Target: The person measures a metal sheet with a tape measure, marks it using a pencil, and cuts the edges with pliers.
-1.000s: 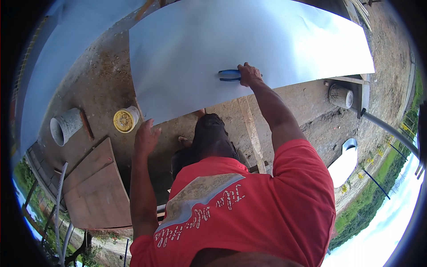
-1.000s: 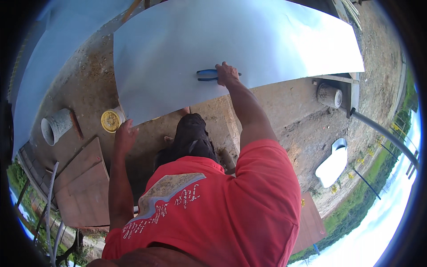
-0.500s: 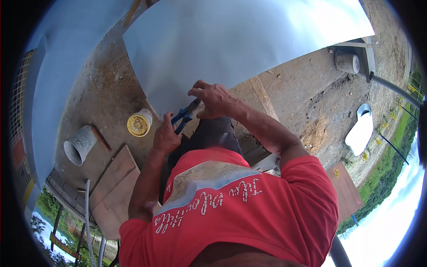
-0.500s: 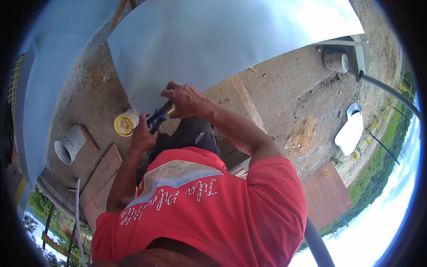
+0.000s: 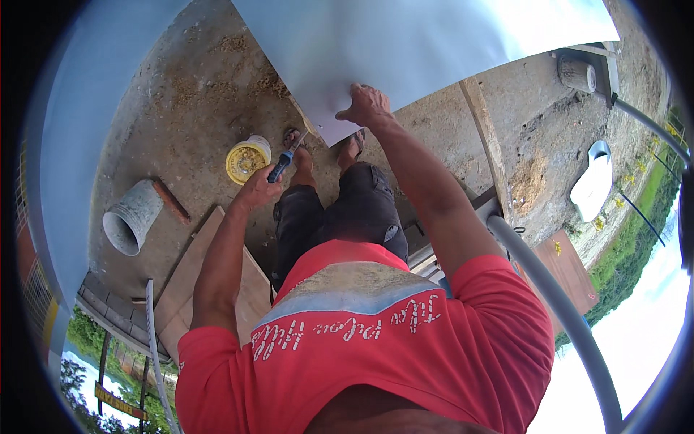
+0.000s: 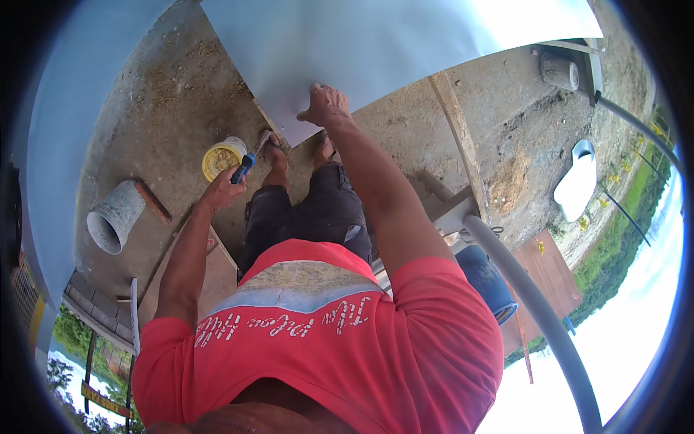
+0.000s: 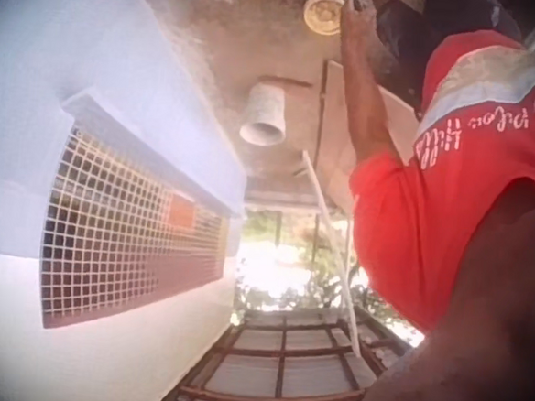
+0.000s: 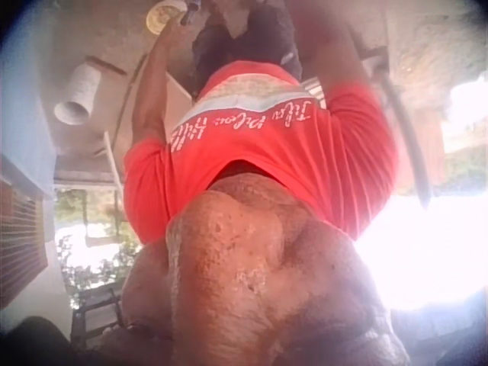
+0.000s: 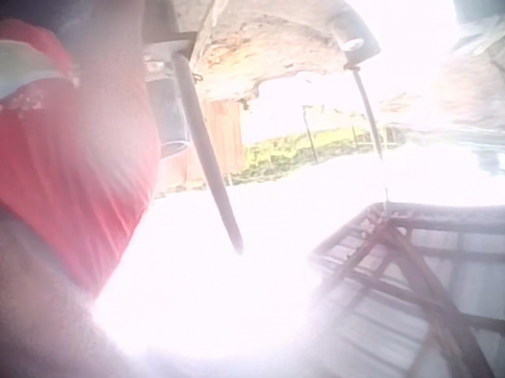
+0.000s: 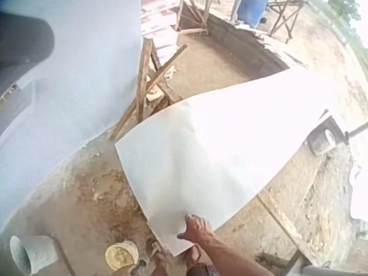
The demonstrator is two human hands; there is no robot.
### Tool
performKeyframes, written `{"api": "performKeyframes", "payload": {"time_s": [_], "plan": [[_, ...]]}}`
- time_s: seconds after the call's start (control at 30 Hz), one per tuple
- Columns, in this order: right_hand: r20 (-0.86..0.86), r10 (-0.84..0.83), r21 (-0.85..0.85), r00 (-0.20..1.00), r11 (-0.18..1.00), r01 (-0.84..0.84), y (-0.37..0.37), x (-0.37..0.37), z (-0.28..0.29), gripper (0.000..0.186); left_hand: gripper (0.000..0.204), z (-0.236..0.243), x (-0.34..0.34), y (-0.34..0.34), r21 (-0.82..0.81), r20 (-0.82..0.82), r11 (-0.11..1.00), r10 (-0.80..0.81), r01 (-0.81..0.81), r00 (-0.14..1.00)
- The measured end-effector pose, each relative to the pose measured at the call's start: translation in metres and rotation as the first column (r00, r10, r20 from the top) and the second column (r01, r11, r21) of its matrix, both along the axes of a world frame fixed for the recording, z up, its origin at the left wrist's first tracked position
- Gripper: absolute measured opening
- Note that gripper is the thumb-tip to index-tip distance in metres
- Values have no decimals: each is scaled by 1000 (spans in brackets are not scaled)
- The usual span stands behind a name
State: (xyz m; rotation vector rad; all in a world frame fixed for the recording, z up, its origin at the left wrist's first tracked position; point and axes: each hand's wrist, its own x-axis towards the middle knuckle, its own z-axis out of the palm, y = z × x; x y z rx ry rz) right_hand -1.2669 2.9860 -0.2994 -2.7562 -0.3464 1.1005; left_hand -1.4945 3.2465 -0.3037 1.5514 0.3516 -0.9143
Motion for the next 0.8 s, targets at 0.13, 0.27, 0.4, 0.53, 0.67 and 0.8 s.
{"api": "performKeyframes", "payload": {"time_s": [0.13, 0.27, 0.4, 0.53, 0.67, 0.8], "plan": [[45, -97, 46, 994, 994, 94, -2, -3, -23, 62, 45, -11, 8, 2, -371, -373, 894, 104, -250, 922], [-78, -102, -26, 992, 995, 100, 8, 2, -30, 67, 52, -19, 13, 6, -473, -584, 783, 65, -404, 809], [-48, -99, -11, 994, 995, 98, 7, 1, -30, 66, 54, -31, 22, 5, -533, -599, 758, -24, -377, 800], [-33, -96, -1, 995, 995, 96, 7, 2, -29, 63, 54, -47, 35, 1, -575, -624, 731, -101, -367, 775], [-51, -115, -1, 992, 993, 116, 7, 2, -30, 65, 54, -59, 40, 2, -610, -629, 696, -134, -380, 766], [-25, -116, 14, 993, 993, 116, 2, 0, -33, 66, 54, -64, 29, 16, -668, -609, 640, -179, -379, 773]]}}
